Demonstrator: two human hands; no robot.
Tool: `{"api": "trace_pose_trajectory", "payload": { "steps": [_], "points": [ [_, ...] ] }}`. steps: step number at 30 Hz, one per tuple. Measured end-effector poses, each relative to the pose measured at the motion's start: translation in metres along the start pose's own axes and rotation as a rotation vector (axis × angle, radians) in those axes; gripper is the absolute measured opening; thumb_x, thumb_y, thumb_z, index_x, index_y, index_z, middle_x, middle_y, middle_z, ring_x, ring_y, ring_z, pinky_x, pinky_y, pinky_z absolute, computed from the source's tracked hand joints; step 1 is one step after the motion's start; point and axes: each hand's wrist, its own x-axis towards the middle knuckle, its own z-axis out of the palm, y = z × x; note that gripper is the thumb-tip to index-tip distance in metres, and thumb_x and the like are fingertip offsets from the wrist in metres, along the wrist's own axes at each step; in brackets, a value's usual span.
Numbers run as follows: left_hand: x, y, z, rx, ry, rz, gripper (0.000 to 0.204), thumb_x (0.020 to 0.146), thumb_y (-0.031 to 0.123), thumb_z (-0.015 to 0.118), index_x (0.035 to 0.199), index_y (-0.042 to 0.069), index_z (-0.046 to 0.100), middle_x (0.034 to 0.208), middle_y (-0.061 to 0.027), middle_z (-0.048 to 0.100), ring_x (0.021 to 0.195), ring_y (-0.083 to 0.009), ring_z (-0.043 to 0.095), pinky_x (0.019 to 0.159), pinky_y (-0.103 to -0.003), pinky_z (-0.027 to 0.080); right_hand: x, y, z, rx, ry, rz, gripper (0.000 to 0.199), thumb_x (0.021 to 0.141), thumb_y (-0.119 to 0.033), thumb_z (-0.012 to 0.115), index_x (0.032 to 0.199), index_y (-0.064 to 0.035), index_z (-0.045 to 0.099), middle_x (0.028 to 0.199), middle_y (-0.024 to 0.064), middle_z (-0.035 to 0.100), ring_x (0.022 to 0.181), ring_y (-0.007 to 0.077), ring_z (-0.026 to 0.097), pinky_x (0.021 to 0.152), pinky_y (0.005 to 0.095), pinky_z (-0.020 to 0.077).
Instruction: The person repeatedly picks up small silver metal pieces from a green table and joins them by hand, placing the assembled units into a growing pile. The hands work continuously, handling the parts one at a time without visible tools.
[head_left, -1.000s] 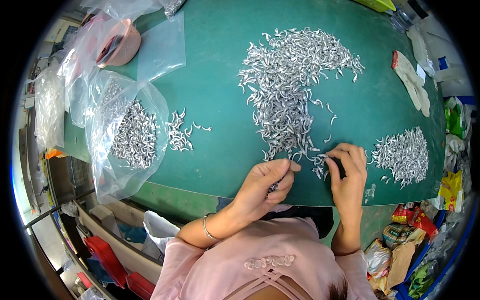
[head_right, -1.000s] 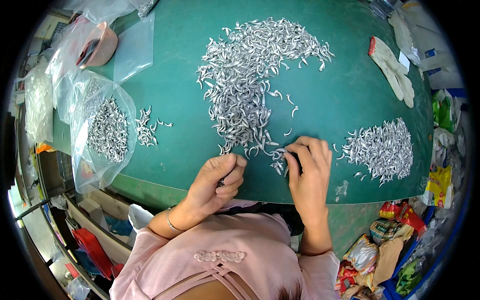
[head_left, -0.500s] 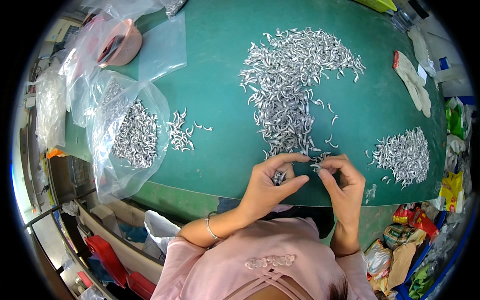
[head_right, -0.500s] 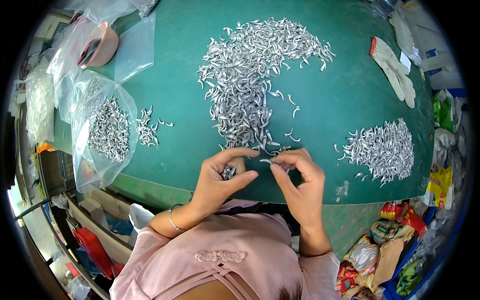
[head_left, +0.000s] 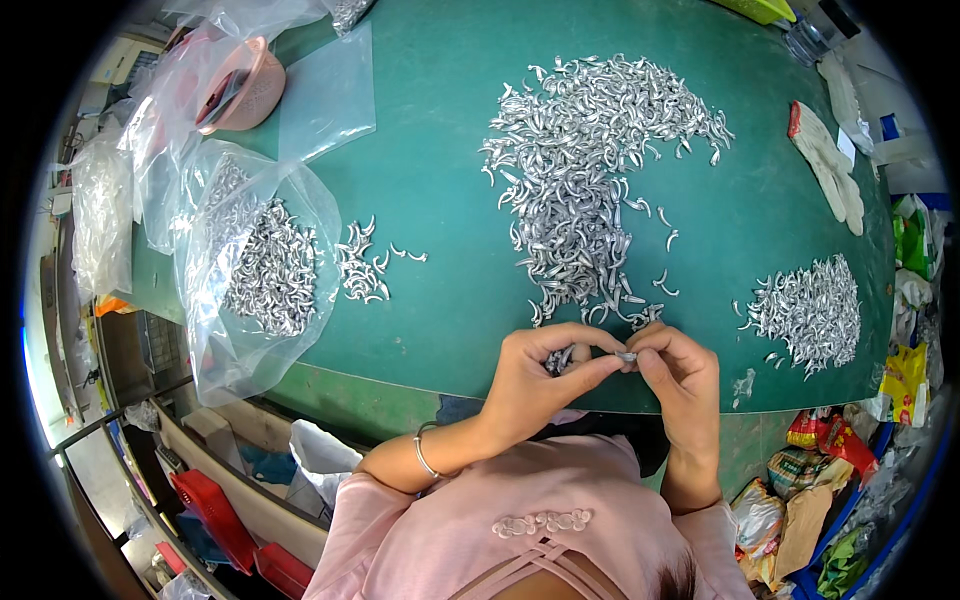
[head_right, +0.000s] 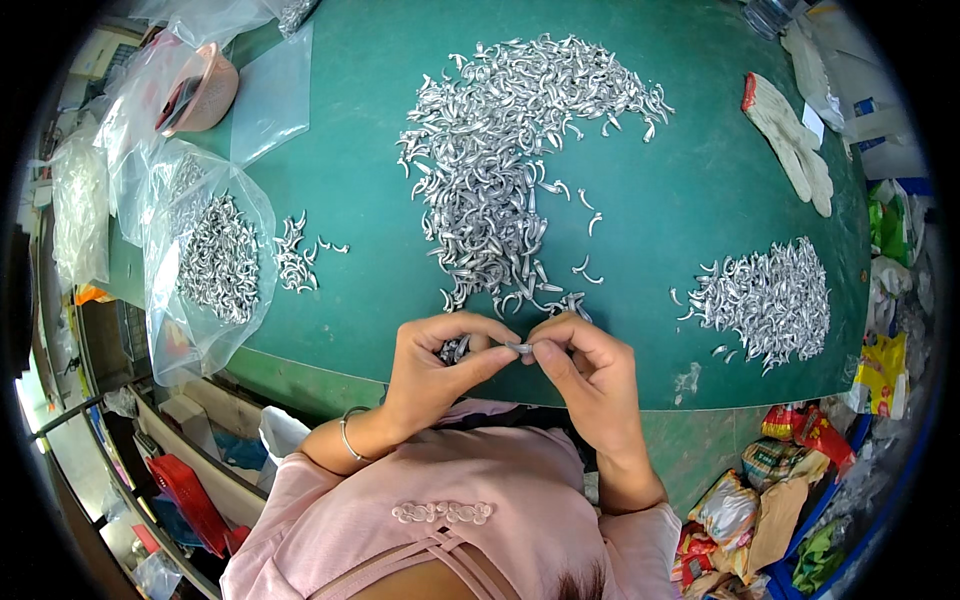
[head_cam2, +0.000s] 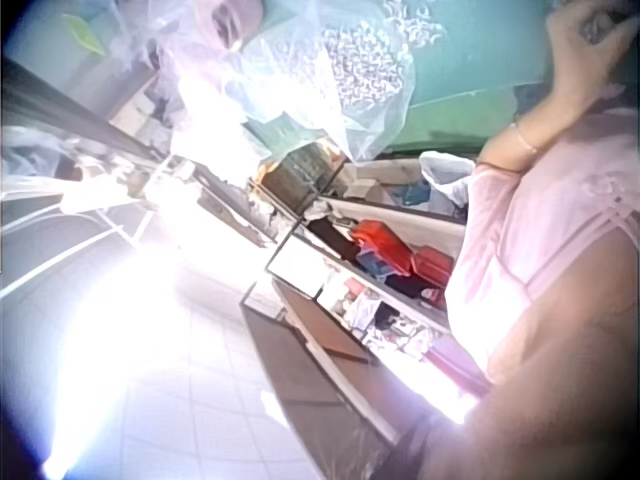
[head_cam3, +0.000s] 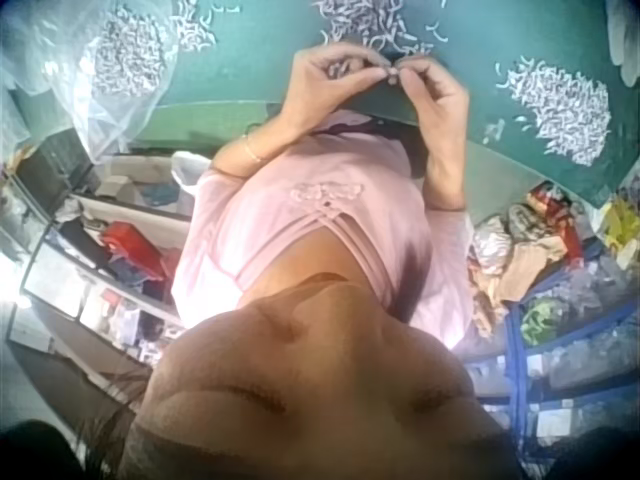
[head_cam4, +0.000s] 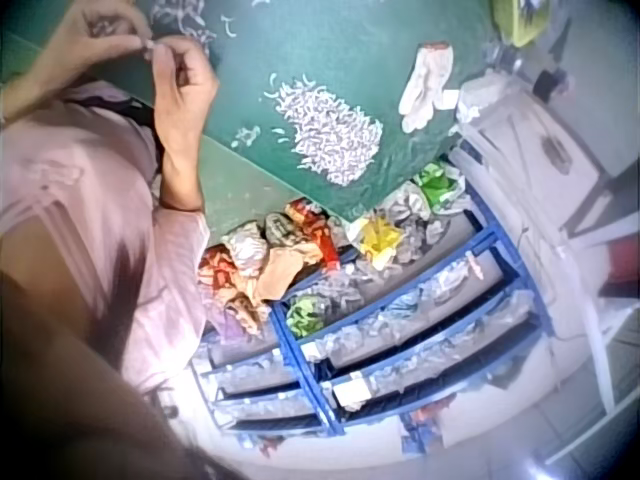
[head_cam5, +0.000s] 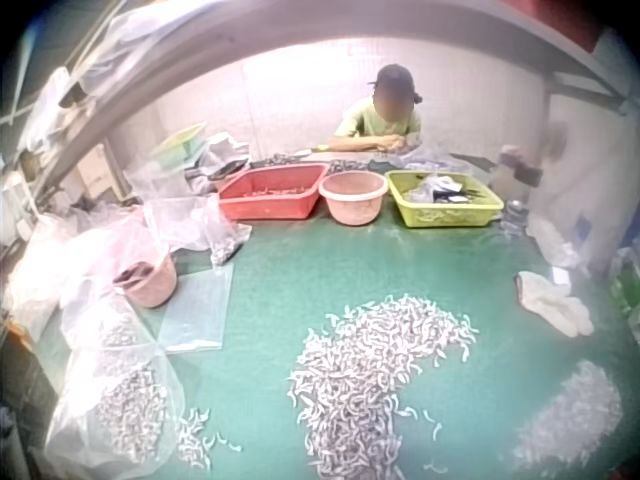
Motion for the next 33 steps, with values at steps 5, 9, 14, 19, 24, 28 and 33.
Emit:
{"api": "trace_pose_trajectory", "payload": {
  "steps": [5, 9, 14, 19, 24, 28, 33],
  "points": [
    [0.0, 0.002, 0.001, -0.095, -0.028, -0.099, 0.009, 0.078, 0.002, 0.066, 0.086, -0.002, 0.064, 0.061, 0.003, 0.05, 0.056, -0.0015, 0.038, 0.048, -0.018, 0.03, 0.0, 0.0, 0.001, 0.025, 0.0, 0.006, 0.007, 0.087, 0.0, 0.053, 0.085, 0.0048, 0.058, 0.083, 0.0066, 0.058, 0.077, 0.0107, 0.052, 0.07, 0.023, 0.041],
    [0.003, -0.002, -0.009, -0.716, -0.202, -0.433, 0.01, 0.083, 0.009, 0.058, 0.085, -0.001, 0.055, 0.062, 0.0028, 0.041, 0.053, -0.0033, 0.033, 0.043, -0.019, 0.024, 0.004, 0.001, -0.01, -0.392, 0.239, -0.19, 0.005, 0.081, 0.004, 0.056, 0.083, 0.004, 0.061, 0.083, 0.009, 0.06, 0.075, 0.014, 0.054, 0.07, 0.0245, 0.0424],
    [0.004, -0.002, -0.011, -1.06, -0.34, -0.439, 0.015, 0.086, 0.012, 0.048, 0.077, 0.001, 0.044, 0.065, -0.0016, 0.036, 0.051, -0.0077, 0.03, 0.041, -0.02, 0.023, 0.022, -0.002, -0.025, -1.046, 0.465, -0.416, 0.015, 0.07, 0.004, 0.066, 0.084, 0.0016, 0.062, 0.083, 0.0112, 0.06, 0.077, 0.027, 0.054, 0.073, 0.0334, 0.0421],
    [0.005, -0.005, -0.009, -0.894, -0.224, -0.436, 0.021, 0.089, 0.013, 0.045, 0.072, 0.001, 0.046, 0.066, -0.0018, 0.039, 0.051, -0.0074, 0.031, 0.041, -0.02, 0.023, 0.022, 0.005, -0.023, -1.055, 0.423, -0.417, 0.014, 0.069, 0.004, 0.066, 0.082, 0.0008, 0.062, 0.082, 0.0104, 0.061, 0.077, 0.0267, 0.054, 0.073, 0.0335, 0.0426],
    [0.002, 0.0, 0.001, -0.383, -0.082, -0.304, 0.014, 0.089, 0.013, 0.054, 0.088, 0.0, 0.059, 0.066, 0.0038, 0.042, 0.052, -0.0024, 0.034, 0.043, -0.018, 0.024, 0.009, -0.008, -0.008, -0.693, 0.283, -0.332, 0.015, 0.067, 0.005, 0.068, 0.08, 0.0009, 0.063, 0.08, 0.011, 0.063, 0.075, 0.0249, 0.057, 0.069, 0.0316, 0.0447],
    [0.003, -0.008, 0.002, -0.163, -0.084, -0.088, 0.017, 0.085, 0.008, 0.061, 0.1, 0.001, 0.061, 0.065, 0.0054, 0.044, 0.052, -0.0006, 0.036, 0.044, -0.016, 0.024, 0.004, -0.011, 0.001, -0.634, 0.196, -0.384, 0.017, 0.064, 0.007, 0.069, 0.079, 0.0018, 0.063, 0.08, 0.011, 0.064, 0.074, 0.0239, 0.058, 0.067, 0.0309, 0.0452],
    [0.001, 0.001, 0.0, -0.367, -0.115, -0.338, 0.014, 0.086, 0.01, 0.06, 0.095, 0.0, 0.059, 0.064, 0.0051, 0.043, 0.051, -0.0012, 0.032, 0.043, -0.018, 0.021, 0.004, -0.008, -0.003, -0.539, 0.132, -0.381, 0.017, 0.065, 0.007, 0.068, 0.081, 0.0021, 0.064, 0.079, 0.01, 0.064, 0.073, 0.0216, 0.057, 0.067, 0.0288, 0.0445]
  ]
}}
